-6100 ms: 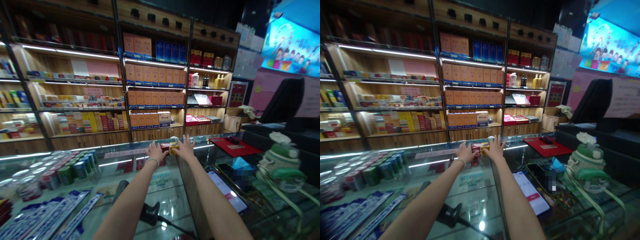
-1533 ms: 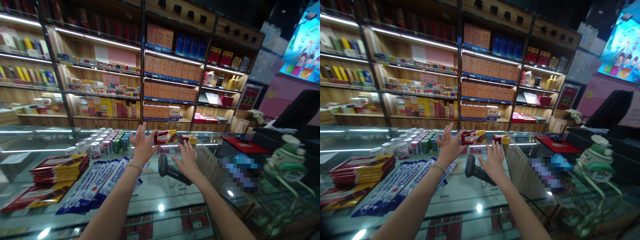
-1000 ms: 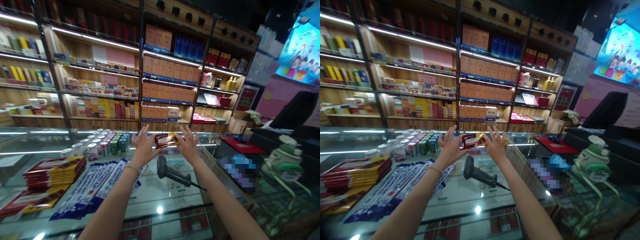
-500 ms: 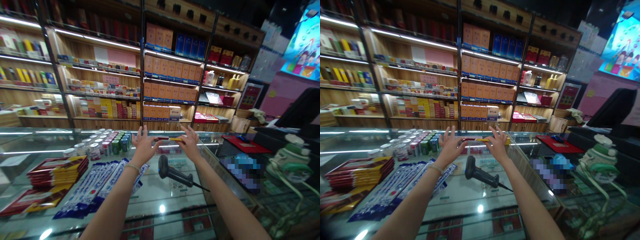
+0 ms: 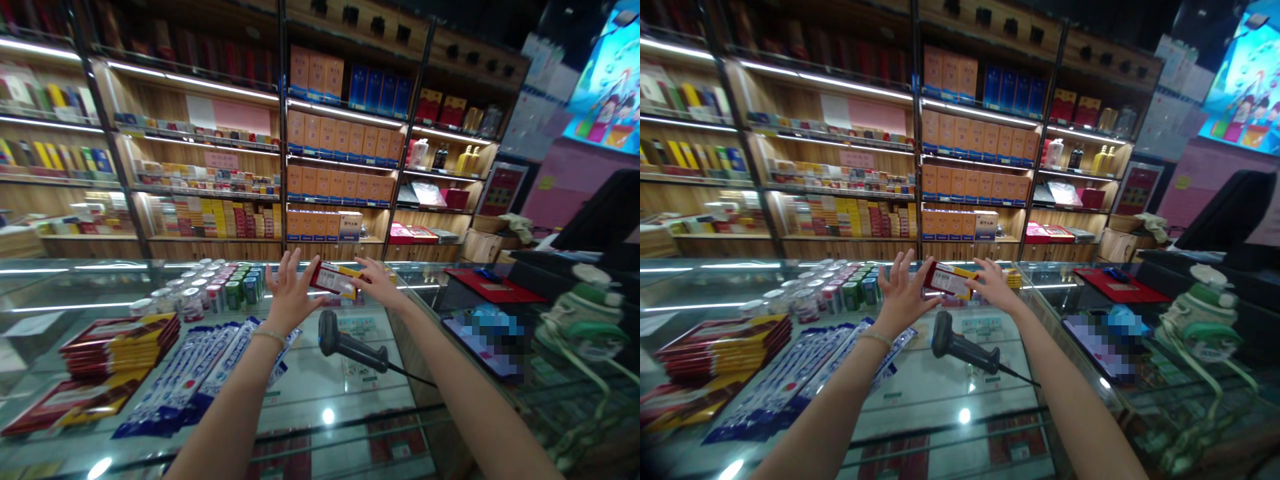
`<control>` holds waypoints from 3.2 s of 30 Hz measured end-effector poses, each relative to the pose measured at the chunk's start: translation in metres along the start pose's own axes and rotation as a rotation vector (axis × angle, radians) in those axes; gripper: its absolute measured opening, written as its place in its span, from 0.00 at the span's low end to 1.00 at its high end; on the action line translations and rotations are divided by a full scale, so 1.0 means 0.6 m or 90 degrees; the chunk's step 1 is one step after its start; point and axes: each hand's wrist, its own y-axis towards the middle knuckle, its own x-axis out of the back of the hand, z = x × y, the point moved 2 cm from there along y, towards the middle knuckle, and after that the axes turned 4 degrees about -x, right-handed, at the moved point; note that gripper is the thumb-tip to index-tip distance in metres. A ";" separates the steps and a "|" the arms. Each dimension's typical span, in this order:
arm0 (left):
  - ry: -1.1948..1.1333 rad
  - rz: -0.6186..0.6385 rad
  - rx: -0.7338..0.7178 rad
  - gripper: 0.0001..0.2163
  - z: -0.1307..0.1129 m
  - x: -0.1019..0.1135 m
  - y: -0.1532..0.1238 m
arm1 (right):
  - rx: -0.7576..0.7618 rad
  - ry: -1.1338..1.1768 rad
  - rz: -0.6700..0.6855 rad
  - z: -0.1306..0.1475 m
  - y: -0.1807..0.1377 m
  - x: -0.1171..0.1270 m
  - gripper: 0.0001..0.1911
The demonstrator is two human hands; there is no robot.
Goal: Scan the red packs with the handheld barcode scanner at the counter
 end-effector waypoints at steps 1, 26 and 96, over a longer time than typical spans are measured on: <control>0.002 -0.001 -0.001 0.44 0.000 0.000 0.000 | 0.000 0.001 0.006 -0.001 0.001 0.000 0.16; -0.049 0.007 0.011 0.06 -0.013 0.018 0.010 | 0.327 -0.392 -0.047 0.132 0.027 0.021 0.06; -0.008 -0.010 0.032 0.27 0.000 0.006 -0.001 | 0.021 -0.258 -0.056 0.093 -0.080 -0.013 0.41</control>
